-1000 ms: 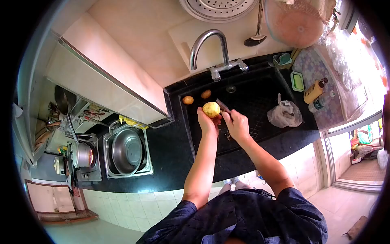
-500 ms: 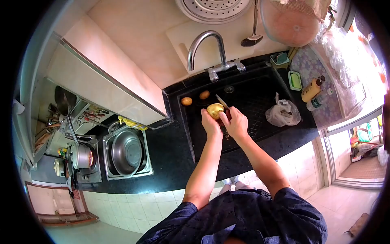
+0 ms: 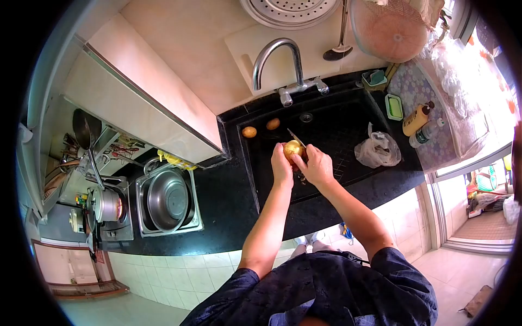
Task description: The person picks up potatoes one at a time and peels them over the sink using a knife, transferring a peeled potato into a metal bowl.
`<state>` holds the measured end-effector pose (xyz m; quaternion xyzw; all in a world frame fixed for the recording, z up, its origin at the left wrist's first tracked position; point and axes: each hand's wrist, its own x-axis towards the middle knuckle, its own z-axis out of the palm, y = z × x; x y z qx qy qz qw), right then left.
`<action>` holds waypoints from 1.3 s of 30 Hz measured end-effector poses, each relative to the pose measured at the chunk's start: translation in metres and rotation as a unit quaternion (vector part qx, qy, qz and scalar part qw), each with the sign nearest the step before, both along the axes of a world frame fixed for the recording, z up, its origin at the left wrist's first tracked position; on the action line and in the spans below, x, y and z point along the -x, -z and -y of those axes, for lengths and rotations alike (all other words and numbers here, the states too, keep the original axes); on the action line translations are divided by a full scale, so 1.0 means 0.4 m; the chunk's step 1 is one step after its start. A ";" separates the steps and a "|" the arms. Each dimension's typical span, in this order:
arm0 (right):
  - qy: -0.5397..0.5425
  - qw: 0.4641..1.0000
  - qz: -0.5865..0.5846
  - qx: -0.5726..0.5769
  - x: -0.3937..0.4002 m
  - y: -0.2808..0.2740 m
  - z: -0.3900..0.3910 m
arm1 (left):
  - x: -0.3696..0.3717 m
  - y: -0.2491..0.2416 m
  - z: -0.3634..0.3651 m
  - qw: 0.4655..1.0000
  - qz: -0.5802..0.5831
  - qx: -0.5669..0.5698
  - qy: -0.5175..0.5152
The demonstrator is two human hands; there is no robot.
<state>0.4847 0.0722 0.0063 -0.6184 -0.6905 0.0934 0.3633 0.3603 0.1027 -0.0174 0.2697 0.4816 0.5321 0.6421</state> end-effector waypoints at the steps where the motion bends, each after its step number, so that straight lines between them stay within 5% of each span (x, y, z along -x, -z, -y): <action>1: -0.002 1.000 -0.002 -0.016 0.009 0.023 0.006 | -0.010 0.005 0.005 0.999 -0.027 -0.017 -0.023; 3: -0.053 0.998 0.031 -0.025 0.028 0.057 0.030 | -0.031 0.056 -0.003 0.993 0.004 -0.054 -0.109; 8: -0.013 0.999 0.011 0.034 0.016 0.000 0.020 | -0.011 0.042 0.015 0.981 -0.116 -0.120 -0.099; 11: -0.061 0.998 -0.002 0.027 0.036 0.063 0.034 | -0.027 0.063 0.009 0.985 -0.072 -0.101 -0.122; 15: -0.117 0.993 0.003 -0.012 -0.003 0.038 0.020 | 0.019 0.083 -0.001 0.997 0.030 -0.050 -0.052; 16: -0.115 0.993 -0.027 0.006 -0.013 0.019 0.020 | 0.058 0.056 0.011 0.996 0.060 -0.048 0.037; 19: -0.079 0.993 -0.028 0.088 -0.016 -0.047 0.022 | 0.059 -0.005 0.012 0.996 0.089 -0.004 0.027; 33: -0.027 0.999 0.027 0.019 0.057 0.009 0.045 | 0.032 0.089 -0.005 0.983 -0.116 -0.119 -0.084; 36: -0.073 0.996 0.053 -0.001 0.056 0.040 0.054 | 0.039 0.124 0.003 0.992 -0.018 -0.118 -0.048; 39: -0.059 0.997 0.037 0.024 0.049 0.017 0.045 | 0.076 0.014 0.016 0.997 0.044 -0.043 0.036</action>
